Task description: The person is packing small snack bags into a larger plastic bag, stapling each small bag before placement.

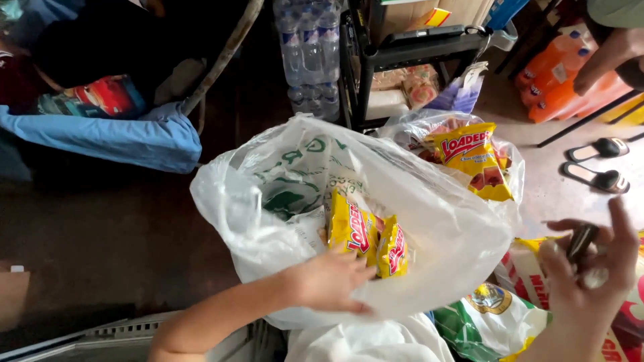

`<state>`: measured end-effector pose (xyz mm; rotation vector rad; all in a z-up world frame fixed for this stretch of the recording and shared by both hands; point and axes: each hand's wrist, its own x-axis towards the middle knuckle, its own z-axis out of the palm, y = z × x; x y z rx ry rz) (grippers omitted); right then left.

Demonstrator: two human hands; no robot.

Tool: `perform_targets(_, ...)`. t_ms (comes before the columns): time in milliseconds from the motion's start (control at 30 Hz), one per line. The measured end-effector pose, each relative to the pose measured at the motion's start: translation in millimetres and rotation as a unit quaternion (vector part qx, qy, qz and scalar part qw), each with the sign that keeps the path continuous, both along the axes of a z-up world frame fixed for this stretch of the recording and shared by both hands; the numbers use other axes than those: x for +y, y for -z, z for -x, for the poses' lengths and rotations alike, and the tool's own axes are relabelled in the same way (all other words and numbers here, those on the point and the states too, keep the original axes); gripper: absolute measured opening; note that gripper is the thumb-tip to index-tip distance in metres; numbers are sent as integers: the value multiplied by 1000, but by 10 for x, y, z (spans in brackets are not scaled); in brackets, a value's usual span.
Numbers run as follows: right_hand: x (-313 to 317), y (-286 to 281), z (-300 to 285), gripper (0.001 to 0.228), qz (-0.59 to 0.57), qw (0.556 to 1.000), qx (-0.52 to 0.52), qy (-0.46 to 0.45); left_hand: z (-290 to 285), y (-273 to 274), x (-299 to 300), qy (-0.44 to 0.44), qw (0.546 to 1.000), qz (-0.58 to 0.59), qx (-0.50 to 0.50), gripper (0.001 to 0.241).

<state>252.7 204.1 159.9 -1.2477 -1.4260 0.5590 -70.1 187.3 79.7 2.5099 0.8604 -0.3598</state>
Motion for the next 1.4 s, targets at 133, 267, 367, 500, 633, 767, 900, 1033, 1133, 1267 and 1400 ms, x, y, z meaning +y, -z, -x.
perform_targets(133, 1109, 1200, -693, 61, 39, 995, 23, 84, 6, -571, -242, -37, 985, 164, 25, 78)
perform_targets(267, 1736, 2835, -1241, 54, 235, 947, 123, 181, 183, -611, -452, 33, 994, 106, -18, 37)
perform_targets(367, 1909, 3465, -1429, 74, 248, 933, -8, 262, 487, -586, -540, 52, 989, -15, -138, 39)
perform_targets(500, 2182, 3703, -1559, 47, 280, 936, 70, 200, 826, -987, -536, -22, 969, -126, -210, 50)
perform_targets(633, 2169, 3309, -1171, 57, 305, 916, 193, 174, 853, -1326, -409, -97, 962, -124, -221, 75)
perform_targets(767, 2339, 3440, -1193, 42, 256, 935, 175, 173, 601, -1420, -259, -172, 904, -255, -295, 51)
perform_targets(900, 2362, 2622, -849, 20, 135, 949, 255, 128, 349, -1431, 188, -277, 887, -110, -351, 50)
perform_targets(1033, 2309, 1570, -508, 35, 2, 978, 198, 66, 150, -1015, 995, -318, 784, 159, -508, 58)
perform_targets(1133, 2220, 902, -224, 33, -58, 982, 180, -5, -109, -919, 1467, -360, 570, 388, -628, 61)
perform_targets(1267, 1947, 197, 98, 42, -115, 904, 393, -126, -417, -1010, 1903, -403, 469, 348, -704, 66)
perform_targets(1400, 2002, 485, 281, 39, -59, 846, 470, -245, -540, -1098, 2097, -393, 401, 263, -784, 73)
